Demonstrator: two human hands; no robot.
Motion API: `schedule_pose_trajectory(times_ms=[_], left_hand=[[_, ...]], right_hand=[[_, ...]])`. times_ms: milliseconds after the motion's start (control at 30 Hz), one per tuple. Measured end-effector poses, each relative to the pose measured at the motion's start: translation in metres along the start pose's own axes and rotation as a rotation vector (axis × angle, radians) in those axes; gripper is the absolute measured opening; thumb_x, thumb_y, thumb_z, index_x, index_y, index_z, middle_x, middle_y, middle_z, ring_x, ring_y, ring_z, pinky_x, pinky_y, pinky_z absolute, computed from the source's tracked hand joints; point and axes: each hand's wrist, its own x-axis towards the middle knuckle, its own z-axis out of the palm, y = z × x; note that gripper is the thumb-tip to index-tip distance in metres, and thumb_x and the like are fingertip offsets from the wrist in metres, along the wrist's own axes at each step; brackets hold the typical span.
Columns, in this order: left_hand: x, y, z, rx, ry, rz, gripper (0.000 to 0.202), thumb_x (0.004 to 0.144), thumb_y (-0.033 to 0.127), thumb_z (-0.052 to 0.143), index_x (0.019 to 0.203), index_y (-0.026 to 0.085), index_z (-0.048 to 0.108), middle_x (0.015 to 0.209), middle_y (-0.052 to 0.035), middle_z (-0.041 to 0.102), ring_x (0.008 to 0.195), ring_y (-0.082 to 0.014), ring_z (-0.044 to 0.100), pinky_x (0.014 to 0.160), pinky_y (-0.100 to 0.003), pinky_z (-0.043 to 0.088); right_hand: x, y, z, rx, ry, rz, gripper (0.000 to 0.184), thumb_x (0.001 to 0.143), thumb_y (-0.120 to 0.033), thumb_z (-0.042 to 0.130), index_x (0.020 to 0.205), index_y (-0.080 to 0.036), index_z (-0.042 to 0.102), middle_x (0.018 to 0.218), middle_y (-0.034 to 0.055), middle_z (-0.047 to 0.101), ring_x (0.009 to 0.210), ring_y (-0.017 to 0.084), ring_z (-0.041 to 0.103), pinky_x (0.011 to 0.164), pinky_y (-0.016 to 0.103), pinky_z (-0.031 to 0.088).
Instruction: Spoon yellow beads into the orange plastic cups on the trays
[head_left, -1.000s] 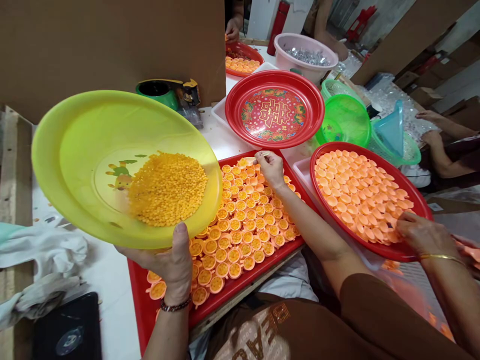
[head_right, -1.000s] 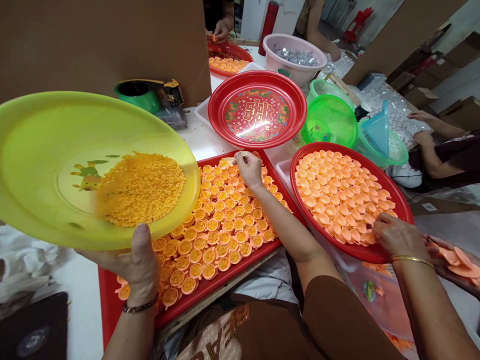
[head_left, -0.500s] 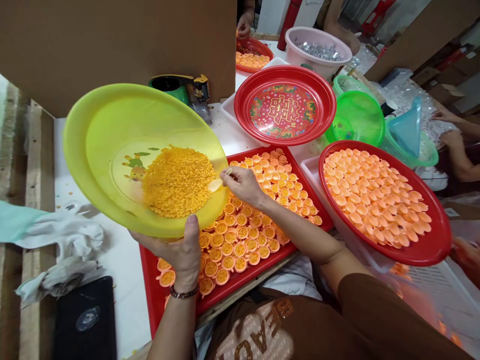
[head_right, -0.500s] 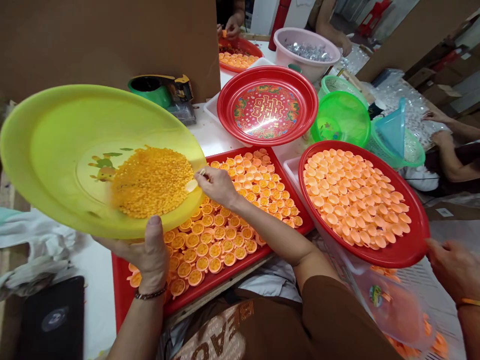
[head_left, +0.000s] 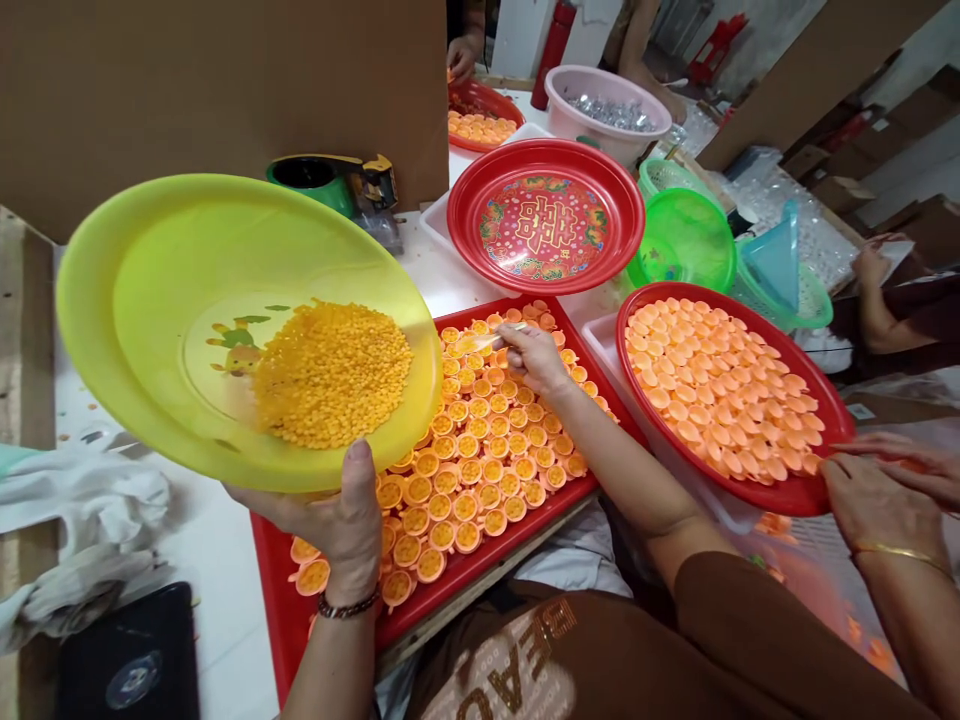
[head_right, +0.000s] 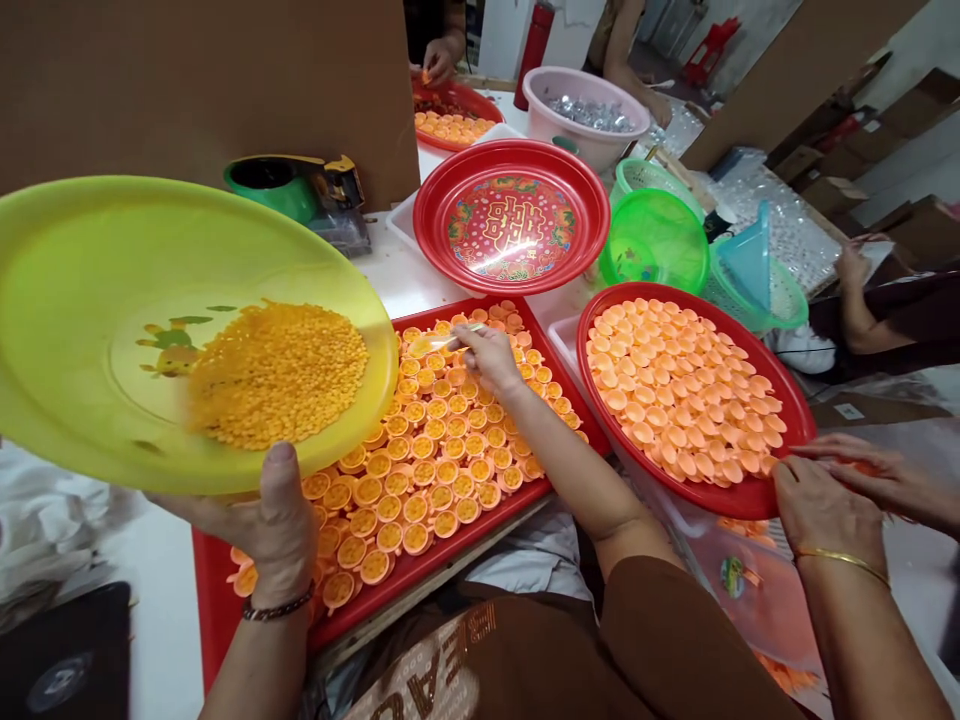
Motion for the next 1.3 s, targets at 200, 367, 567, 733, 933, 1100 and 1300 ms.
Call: schedule_pose_trajectory(times_ms=[200, 367, 567, 733, 933, 1100, 1300], left_hand=[[0.000, -0.005, -0.002, 0.037, 0.008, 0.012, 0.101, 0.074, 0.044, 0.080, 0.154, 0.017, 0.027, 0.167, -0.0182, 0.033, 0.157, -0.0291, 0.034, 0.131, -0.048, 0.030], [0.000, -0.007, -0.003, 0.005, -0.008, 0.060, 0.098, 0.077, 0.039, 0.079, 0.155, 0.015, 0.026, 0.170, -0.0199, 0.029, 0.158, -0.0284, 0.033, 0.132, -0.049, 0.029], [-0.003, -0.008, -0.003, -0.007, 0.002, 0.073, 0.099, 0.075, 0.034, 0.082, 0.154, 0.012, 0.026, 0.168, -0.0241, 0.030, 0.156, -0.0284, 0.037, 0.131, -0.048, 0.032], [-0.006, -0.010, -0.005, 0.049, -0.016, 0.038, 0.104, 0.076, 0.036, 0.082, 0.156, 0.010, 0.021, 0.168, -0.0275, 0.027, 0.158, -0.0323, 0.032, 0.131, -0.053, 0.028], [-0.006, -0.009, -0.005, 0.063, -0.025, 0.034, 0.101, 0.078, 0.043, 0.079, 0.156, 0.016, 0.021, 0.168, -0.0227, 0.028, 0.159, -0.0312, 0.031, 0.131, -0.051, 0.028], [-0.003, -0.005, -0.001, 0.002, -0.026, 0.040, 0.097, 0.077, 0.039, 0.079, 0.155, 0.017, 0.024, 0.168, -0.0198, 0.030, 0.159, -0.0298, 0.032, 0.131, -0.049, 0.030], [-0.001, -0.008, -0.001, 0.001, -0.012, 0.072, 0.098, 0.075, 0.040, 0.079, 0.153, 0.016, 0.024, 0.168, -0.0197, 0.031, 0.157, -0.0260, 0.034, 0.131, -0.047, 0.030]], right_hand=[[0.016, 0.004, -0.045, -0.578, 0.168, -0.617, 0.023, 0.097, -0.037, 0.064, 0.085, -0.019, 0.068, 0.078, 0.0031, 0.071, 0.070, 0.014, 0.061, 0.069, 0.027, 0.050], [0.000, -0.001, -0.039, -0.935, 0.010, -0.915, 0.021, 0.103, -0.036, 0.058, 0.099, -0.021, 0.072, 0.100, 0.0085, 0.075, 0.088, 0.020, 0.068, 0.081, 0.034, 0.053], [-0.028, 0.002, 0.032, -0.618, -0.130, -0.735, 0.023, 0.103, -0.035, 0.057, 0.095, -0.019, 0.072, 0.085, 0.0039, 0.072, 0.070, 0.014, 0.061, 0.068, 0.029, 0.049], [-0.032, 0.034, 0.086, -0.443, -0.323, -0.333, 0.024, 0.094, -0.026, 0.067, 0.072, -0.016, 0.069, 0.069, -0.0001, 0.069, 0.060, 0.009, 0.055, 0.058, 0.022, 0.041], [-0.029, 0.033, 0.078, -0.031, -0.293, 0.088, 0.024, 0.086, -0.035, 0.079, 0.078, -0.016, 0.066, 0.069, -0.0004, 0.072, 0.037, 0.003, 0.032, 0.036, 0.021, 0.021], [-0.025, 0.006, 0.027, 0.047, -0.135, 0.092, 0.022, 0.084, -0.034, 0.081, 0.082, -0.016, 0.067, 0.070, -0.0001, 0.072, 0.039, 0.002, 0.031, 0.036, 0.019, 0.018], [-0.016, -0.002, -0.037, -0.236, 0.104, -0.257, 0.033, 0.084, -0.049, 0.077, 0.083, -0.017, 0.067, 0.072, 0.0000, 0.070, 0.044, 0.005, 0.039, 0.043, 0.022, 0.030]])
